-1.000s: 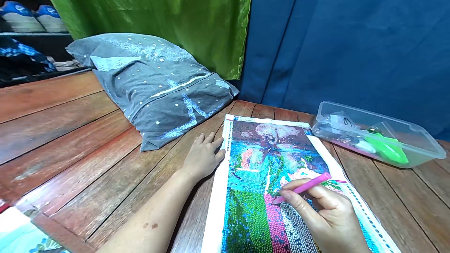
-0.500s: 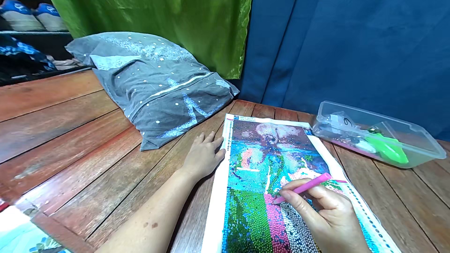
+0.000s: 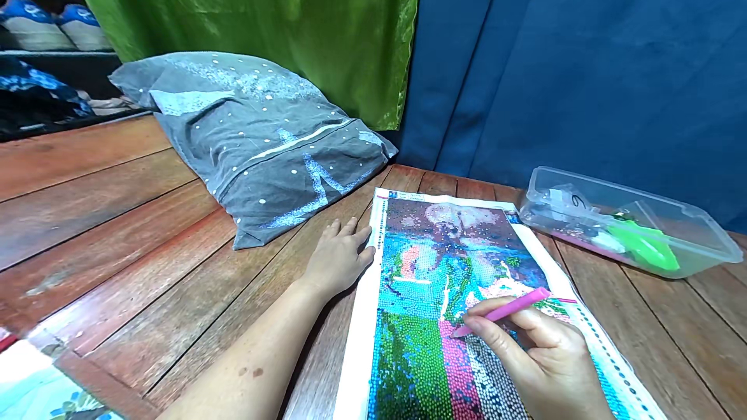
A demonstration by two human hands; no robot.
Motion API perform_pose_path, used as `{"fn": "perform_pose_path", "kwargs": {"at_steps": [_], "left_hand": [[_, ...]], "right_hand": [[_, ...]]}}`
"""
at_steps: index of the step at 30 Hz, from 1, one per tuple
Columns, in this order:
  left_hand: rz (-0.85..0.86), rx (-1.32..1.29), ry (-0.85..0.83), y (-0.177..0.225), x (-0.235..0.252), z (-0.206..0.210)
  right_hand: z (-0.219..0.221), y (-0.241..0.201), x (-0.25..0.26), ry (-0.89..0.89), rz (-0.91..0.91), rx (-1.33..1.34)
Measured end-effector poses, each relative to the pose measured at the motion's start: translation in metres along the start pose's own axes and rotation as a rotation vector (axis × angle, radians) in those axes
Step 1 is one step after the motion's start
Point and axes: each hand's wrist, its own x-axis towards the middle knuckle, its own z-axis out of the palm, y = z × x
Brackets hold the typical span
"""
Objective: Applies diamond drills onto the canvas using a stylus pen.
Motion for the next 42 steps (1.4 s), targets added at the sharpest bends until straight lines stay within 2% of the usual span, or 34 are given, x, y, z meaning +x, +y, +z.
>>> {"fn": "perform_pose_path", "kwargs": {"at_steps": [17, 42], "left_hand": [[0.008, 0.007, -0.007, 0.001, 0.0, -0.0005], [-0.002, 0.023, -0.019, 0.0026, -0.0001, -0.0009]], "right_hand": [[0.0016, -0.0016, -0.0003, 0.005, 0.018, 0.049], [-0.0005, 0.0025, 0.0012, -0.103, 0.007, 0.141]]}}
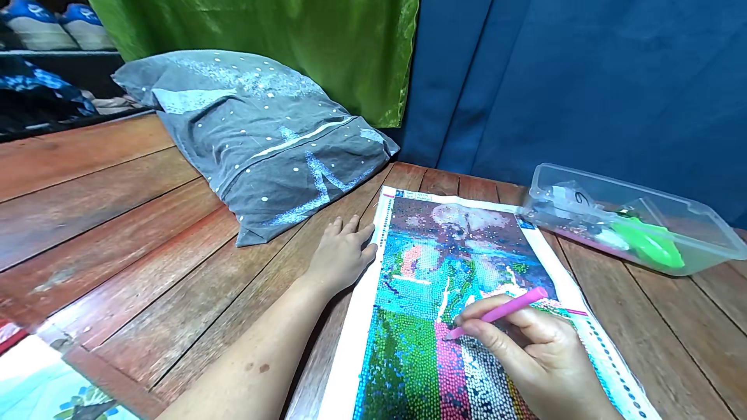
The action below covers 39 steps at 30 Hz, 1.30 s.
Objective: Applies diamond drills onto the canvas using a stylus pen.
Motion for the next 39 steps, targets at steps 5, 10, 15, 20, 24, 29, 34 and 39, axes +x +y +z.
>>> {"fn": "perform_pose_path", "kwargs": {"at_steps": [5, 10, 15, 20, 24, 29, 34, 39], "left_hand": [[0.0, 0.007, -0.01, 0.0, 0.0, -0.001], [-0.004, 0.01, -0.011, 0.001, 0.0, -0.001], [-0.006, -0.002, -0.003, 0.0, 0.0, -0.001], [0.026, -0.041, 0.031, -0.002, -0.001, 0.001], [0.144, -0.086, 0.055, -0.007, -0.001, 0.005], [0.197, -0.271, -0.061, -0.02, -0.001, -0.005], [0.228, -0.319, -0.277, -0.027, -0.015, -0.029], [0.226, -0.059, -0.429, -0.013, -0.025, -0.033]], "right_hand": [[-0.001, 0.0, 0.0, -0.033, -0.022, 0.0], [-0.002, 0.0, 0.001, -0.073, -0.051, 0.009], [-0.004, 0.0, 0.002, -0.099, -0.039, 0.024], [-0.013, -0.011, 0.002, -0.015, 0.043, 0.057], [-0.015, -0.016, -0.004, 0.034, 0.085, 0.037], [-0.012, -0.015, -0.008, 0.036, 0.088, 0.052], [-0.01, -0.016, -0.009, 0.028, 0.106, 0.073], [-0.012, -0.018, -0.01, 0.007, 0.11, 0.076]]}}
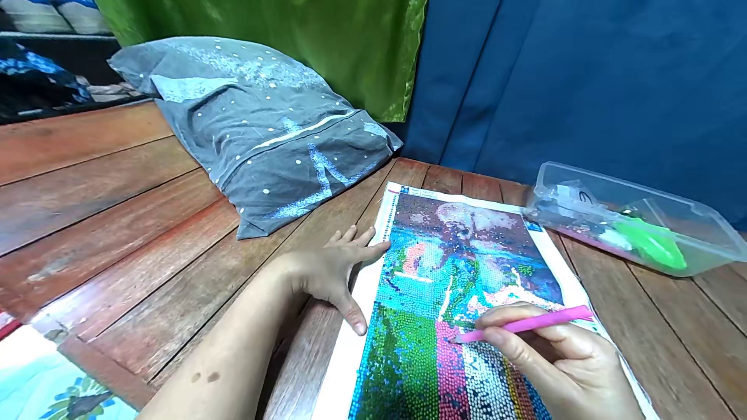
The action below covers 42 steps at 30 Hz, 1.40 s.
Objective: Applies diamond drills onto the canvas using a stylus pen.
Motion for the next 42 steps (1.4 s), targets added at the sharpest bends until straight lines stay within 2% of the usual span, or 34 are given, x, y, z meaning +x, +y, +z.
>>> {"fn": "perform_pose_path", "kwargs": {"at_steps": [21, 33, 36, 39, 42], "left_hand": [[-0.035, 0.027, 0.011, 0.006, 0.0, 0.001], [-0.078, -0.001, -0.082, 0.011, 0.0, -0.007], [-0.079, 0.003, -0.087, 0.011, 0.0, -0.007], [-0.054, 0.012, -0.014, 0.009, 0.0, -0.001], [-0.065, 0.011, -0.054, 0.009, 0.0, -0.004]], "right_hand": [[0.005, 0.002, 0.0, -0.018, -0.052, -0.072], [0.02, 0.007, 0.011, -0.071, -0.233, -0.264], [0.02, 0.007, 0.011, -0.053, -0.207, -0.273], [0.018, 0.009, 0.009, -0.014, -0.154, -0.258], [0.018, 0.009, 0.01, 0.013, -0.138, -0.23]]}}
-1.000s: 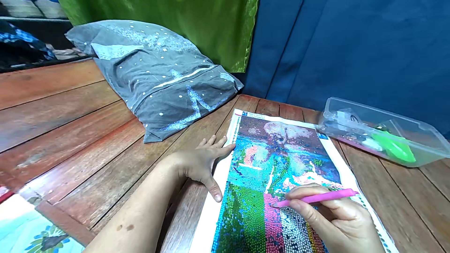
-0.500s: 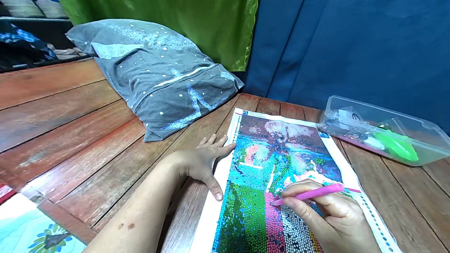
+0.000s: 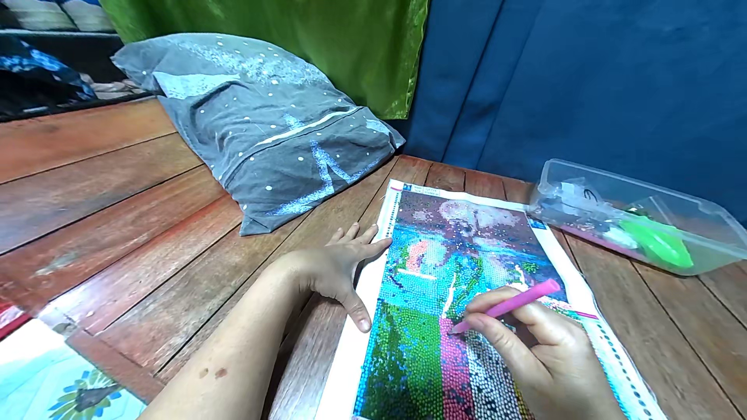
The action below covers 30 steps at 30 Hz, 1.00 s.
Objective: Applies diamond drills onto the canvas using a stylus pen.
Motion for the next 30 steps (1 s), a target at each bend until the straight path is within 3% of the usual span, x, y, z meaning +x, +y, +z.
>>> {"fn": "perform_pose_path", "kwargs": {"at_steps": [18, 24, 30], "left_hand": [[-0.018, 0.014, -0.04, 0.002, 0.001, -0.003], [0.026, 0.02, 0.032, -0.004, 0.002, 0.004], [0.009, 0.015, 0.053, -0.002, 0.002, 0.006]], "right_hand": [[0.003, -0.002, 0.001, -0.051, -0.075, -0.018], [-0.008, -0.002, -0.001, 0.025, 0.113, 0.127], [-0.013, 0.002, -0.003, 0.039, 0.123, 0.146]]}}
